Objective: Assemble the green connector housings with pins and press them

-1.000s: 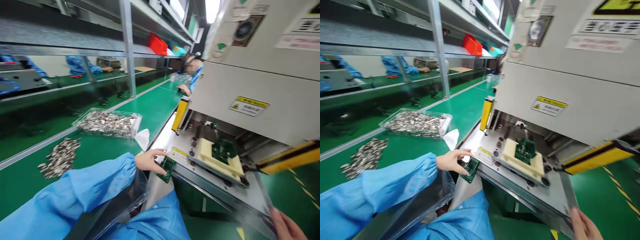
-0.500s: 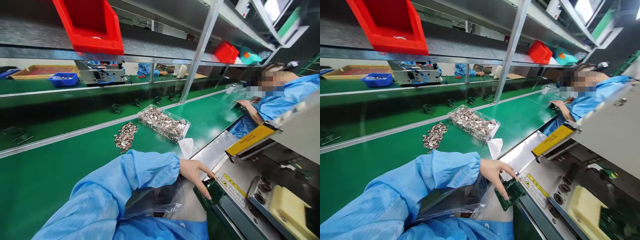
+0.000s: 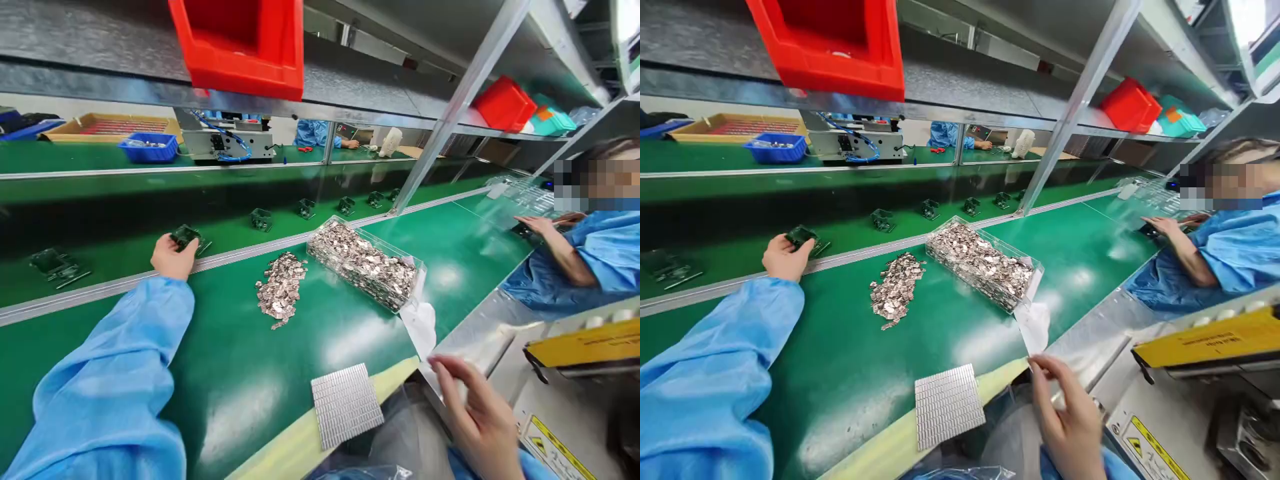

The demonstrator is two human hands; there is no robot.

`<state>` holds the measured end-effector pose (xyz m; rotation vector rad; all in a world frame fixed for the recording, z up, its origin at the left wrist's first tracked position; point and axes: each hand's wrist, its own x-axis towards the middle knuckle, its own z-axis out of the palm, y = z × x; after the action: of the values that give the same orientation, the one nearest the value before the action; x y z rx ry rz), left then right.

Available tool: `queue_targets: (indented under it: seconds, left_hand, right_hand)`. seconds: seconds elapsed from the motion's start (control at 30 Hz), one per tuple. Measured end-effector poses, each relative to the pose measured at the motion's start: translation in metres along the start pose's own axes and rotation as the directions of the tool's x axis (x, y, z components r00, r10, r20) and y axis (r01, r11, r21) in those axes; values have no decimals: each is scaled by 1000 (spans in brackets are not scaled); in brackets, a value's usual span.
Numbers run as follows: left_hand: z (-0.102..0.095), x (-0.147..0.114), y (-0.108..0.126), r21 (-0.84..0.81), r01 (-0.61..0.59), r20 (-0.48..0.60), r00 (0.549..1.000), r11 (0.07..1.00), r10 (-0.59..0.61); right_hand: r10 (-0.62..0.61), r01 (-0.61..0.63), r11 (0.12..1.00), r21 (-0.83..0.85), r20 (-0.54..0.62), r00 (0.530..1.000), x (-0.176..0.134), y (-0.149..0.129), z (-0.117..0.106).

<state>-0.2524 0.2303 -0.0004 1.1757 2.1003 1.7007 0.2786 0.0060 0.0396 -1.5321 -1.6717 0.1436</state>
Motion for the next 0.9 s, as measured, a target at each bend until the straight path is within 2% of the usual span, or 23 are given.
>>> queue_targets:
  seconds: [0.07, 0.13, 0.17, 0.23, 0.27, 0.33, 0.4, 0.47, 0.5, 0.57, 0.63, 0.7, 0.77, 0.83, 0.9]
  left_hand:
    - [7, 17, -12, 98, 36, 32, 999, 995, -39]
    - [17, 25, -17, 112, 32, 94, 995, 993, -43]
    - [20, 25, -18, 112, 27, 116, 992, 993, -40]
    - [15, 18, -19, 112, -12, 126, 992, 994, -2]
    - [6, 13, -21, 118, -61, 110, 993, 991, 48]
    - [-26, 2, -29, 176, -204, 25, 979, 963, 203]
    - [-74, -5, -44, 299, -302, -117, 930, 905, 349]
    - [-127, -5, -63, 415, -273, -232, 891, 868, 391]
    - [-152, -2, -72, 447, -220, -264, 894, 867, 363]
    - [-191, 6, -87, 453, -95, -255, 939, 886, 232]
    - [-213, 18, -96, 418, 0, -187, 979, 909, 86]
    - [-217, 32, -100, 387, 55, -111, 994, 921, -12]
    - [-210, 45, -100, 399, 94, -50, 995, 912, -80]
    - [-200, 55, -97, 447, 162, -43, 986, 880, -160]
    - [-194, 60, -93, 485, 213, -82, 977, 848, -199]
  right_hand:
    - [-114, 94, 991, 95, 228, 967, 39, -23, 39]
    - [-188, 146, 981, 126, 446, 875, 75, -42, 81]
    - [-192, 158, 981, 109, 517, 834, 91, -49, 103]
    - [-166, 164, 985, 53, 565, 808, 119, -57, 145]
    - [-154, 166, 986, 30, 557, 816, 131, -59, 166]
    - [-143, 168, 986, -1, 521, 842, 152, -60, 202]
    - [-138, 170, 985, -21, 487, 862, 166, -60, 229]
    - [-139, 168, 986, -21, 466, 874, 174, -61, 248]
    - [-141, 165, 986, -14, 459, 877, 175, -61, 254]
    - [-142, 153, 988, 13, 451, 881, 177, -61, 262]
    - [-137, 128, 991, 51, 455, 880, 178, -60, 264]
    - [-117, 83, 992, 92, 474, 873, 177, -60, 260]
    - [-77, 13, 991, 131, 500, 863, 173, -59, 251]
    - [-25, -81, 981, 176, 531, 847, 165, -59, 237]
    - [21, -179, 957, 229, 561, 828, 155, -60, 221]
